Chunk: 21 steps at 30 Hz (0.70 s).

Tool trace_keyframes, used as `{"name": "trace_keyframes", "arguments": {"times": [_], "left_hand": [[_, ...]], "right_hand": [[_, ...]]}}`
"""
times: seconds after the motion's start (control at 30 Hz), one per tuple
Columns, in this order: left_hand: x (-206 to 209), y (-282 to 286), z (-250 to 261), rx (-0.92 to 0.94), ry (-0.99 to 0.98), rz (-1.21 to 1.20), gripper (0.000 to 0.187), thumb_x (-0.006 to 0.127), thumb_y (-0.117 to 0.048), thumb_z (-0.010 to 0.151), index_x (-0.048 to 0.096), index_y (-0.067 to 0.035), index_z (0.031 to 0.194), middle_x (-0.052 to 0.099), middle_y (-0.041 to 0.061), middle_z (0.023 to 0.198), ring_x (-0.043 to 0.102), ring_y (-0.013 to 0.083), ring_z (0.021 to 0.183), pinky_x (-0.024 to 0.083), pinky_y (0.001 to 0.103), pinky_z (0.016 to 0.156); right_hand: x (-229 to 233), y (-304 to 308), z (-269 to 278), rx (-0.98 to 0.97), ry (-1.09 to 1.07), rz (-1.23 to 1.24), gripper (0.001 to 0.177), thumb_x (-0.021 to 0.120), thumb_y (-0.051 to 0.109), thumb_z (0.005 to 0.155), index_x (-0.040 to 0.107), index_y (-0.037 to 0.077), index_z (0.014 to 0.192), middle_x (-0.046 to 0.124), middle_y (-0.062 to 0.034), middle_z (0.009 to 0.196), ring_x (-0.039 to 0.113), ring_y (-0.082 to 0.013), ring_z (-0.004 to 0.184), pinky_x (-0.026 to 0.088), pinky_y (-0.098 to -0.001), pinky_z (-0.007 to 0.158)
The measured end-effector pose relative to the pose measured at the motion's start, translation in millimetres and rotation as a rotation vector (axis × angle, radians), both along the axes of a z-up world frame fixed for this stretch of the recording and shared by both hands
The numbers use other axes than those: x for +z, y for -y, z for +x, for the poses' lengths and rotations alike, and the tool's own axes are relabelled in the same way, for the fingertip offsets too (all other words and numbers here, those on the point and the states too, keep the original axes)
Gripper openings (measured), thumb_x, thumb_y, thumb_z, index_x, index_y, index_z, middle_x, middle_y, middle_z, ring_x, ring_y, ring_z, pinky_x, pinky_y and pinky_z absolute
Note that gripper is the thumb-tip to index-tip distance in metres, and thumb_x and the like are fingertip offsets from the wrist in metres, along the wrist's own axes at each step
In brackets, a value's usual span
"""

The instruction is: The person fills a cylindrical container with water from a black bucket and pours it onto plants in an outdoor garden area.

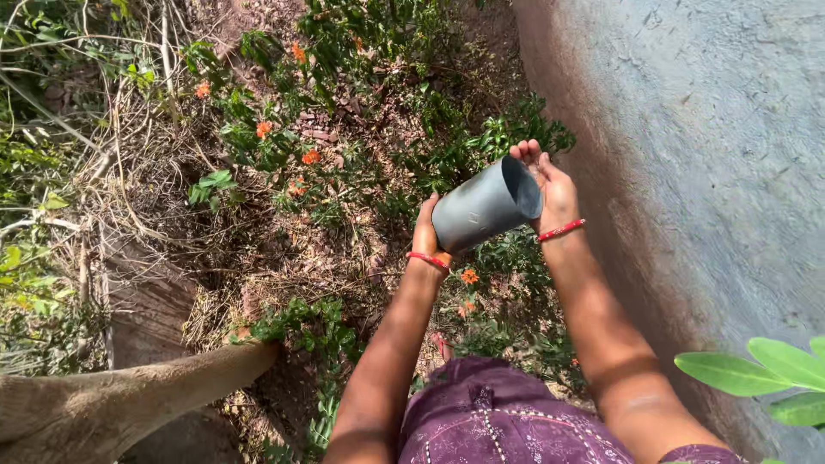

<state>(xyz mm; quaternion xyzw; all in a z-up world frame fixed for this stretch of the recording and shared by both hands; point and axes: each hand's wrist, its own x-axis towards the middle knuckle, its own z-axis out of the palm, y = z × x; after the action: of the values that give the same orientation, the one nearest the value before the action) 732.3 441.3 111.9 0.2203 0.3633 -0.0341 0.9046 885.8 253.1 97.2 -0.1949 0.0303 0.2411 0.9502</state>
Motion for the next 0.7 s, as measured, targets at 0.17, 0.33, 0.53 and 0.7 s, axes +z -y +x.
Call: {"name": "trace_keyframes", "arguments": {"times": [0.17,0.33,0.53,0.7], "left_hand": [[-3,-21,13,0.054,0.059,-0.009,0.050,0.063,-0.055,0.092,0.067,-0.013,0.119,0.071,0.011,0.117,0.070,0.0296,0.103,0.056,0.051,0.093],[-6,-33,19,0.093,-0.070,0.052,0.051,0.063,-0.057,0.088,0.066,-0.014,0.117,0.069,0.011,0.114,0.068,0.0293,0.101,0.055,0.052,0.090],[0,-48,21,0.120,0.016,0.106,0.059,0.065,-0.059,0.085,0.065,-0.011,0.120,0.070,0.014,0.115,0.069,0.0306,0.103,0.056,0.051,0.089],[5,-56,20,0.127,-0.011,0.099,0.060,0.063,-0.059,0.087,0.064,-0.012,0.124,0.069,0.013,0.115,0.068,0.0285,0.102,0.055,0.049,0.089]], "right_hand": [[9,-18,8,0.055,0.005,-0.011,0.033,0.045,0.015,0.111,0.058,-0.004,0.134,0.064,-0.0188,0.136,0.062,-0.0305,0.130,0.048,-0.0437,0.118],[17,-42,17,0.137,0.062,-0.021,0.039,0.039,0.017,0.112,0.051,-0.003,0.142,0.058,-0.0189,0.147,0.057,-0.0295,0.138,0.044,-0.0425,0.122],[13,-59,29,0.151,0.045,-0.132,0.043,0.035,0.021,0.112,0.048,-0.003,0.146,0.055,-0.0190,0.150,0.055,-0.0292,0.139,0.044,-0.0426,0.121],[6,-68,35,0.135,0.046,-0.088,0.043,0.036,0.016,0.115,0.048,-0.008,0.149,0.059,-0.0237,0.150,0.058,-0.0313,0.140,0.046,-0.0416,0.124]]}}
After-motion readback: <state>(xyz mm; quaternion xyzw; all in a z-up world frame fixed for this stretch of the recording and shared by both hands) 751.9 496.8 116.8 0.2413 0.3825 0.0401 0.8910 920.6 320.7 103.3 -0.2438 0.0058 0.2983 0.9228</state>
